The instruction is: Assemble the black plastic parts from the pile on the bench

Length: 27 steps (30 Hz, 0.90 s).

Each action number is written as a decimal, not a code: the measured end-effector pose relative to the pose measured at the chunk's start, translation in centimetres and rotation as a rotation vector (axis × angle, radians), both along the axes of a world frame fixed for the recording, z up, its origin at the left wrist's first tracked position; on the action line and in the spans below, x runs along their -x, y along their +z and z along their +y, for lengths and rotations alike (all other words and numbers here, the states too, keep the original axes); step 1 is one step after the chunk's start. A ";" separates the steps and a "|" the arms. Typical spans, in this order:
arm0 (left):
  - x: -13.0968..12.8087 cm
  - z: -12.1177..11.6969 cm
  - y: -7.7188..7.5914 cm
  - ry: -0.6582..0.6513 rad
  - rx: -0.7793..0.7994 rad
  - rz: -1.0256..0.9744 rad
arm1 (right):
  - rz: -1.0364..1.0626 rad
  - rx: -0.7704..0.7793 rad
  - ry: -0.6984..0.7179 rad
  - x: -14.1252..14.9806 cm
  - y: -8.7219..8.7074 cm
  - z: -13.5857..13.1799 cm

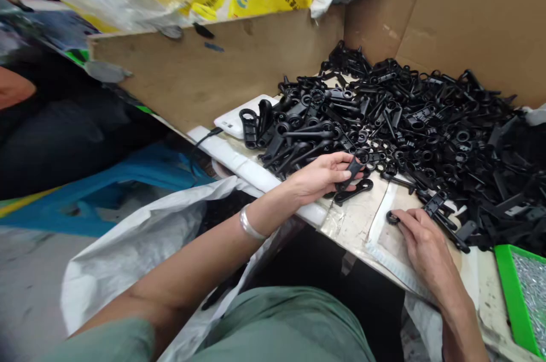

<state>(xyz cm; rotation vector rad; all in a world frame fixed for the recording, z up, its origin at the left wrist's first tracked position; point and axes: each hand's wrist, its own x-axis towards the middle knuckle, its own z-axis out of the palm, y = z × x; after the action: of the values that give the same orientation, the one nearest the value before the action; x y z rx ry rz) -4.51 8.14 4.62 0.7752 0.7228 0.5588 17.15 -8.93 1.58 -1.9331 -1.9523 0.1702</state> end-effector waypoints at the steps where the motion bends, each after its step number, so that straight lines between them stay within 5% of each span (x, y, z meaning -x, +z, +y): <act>1: 0.0 0.1 0.0 0.005 -0.004 0.004 | -0.052 -0.023 -0.011 -0.2 -0.1 -0.3; 19: -0.8 -3.6 -2.2 -0.019 -0.062 -0.270 | -0.207 0.023 0.131 0.5 1.0 0.7; 27: -1.9 -5.6 -2.0 -0.024 -0.030 -0.284 | 0.175 -0.422 -0.096 3.2 3.4 0.9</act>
<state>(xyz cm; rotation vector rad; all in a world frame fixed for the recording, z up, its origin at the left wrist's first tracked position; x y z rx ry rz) -2.62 2.54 2.66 0.7131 0.4434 0.6437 13.98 -8.04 5.02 -1.6682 -1.6228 -0.0917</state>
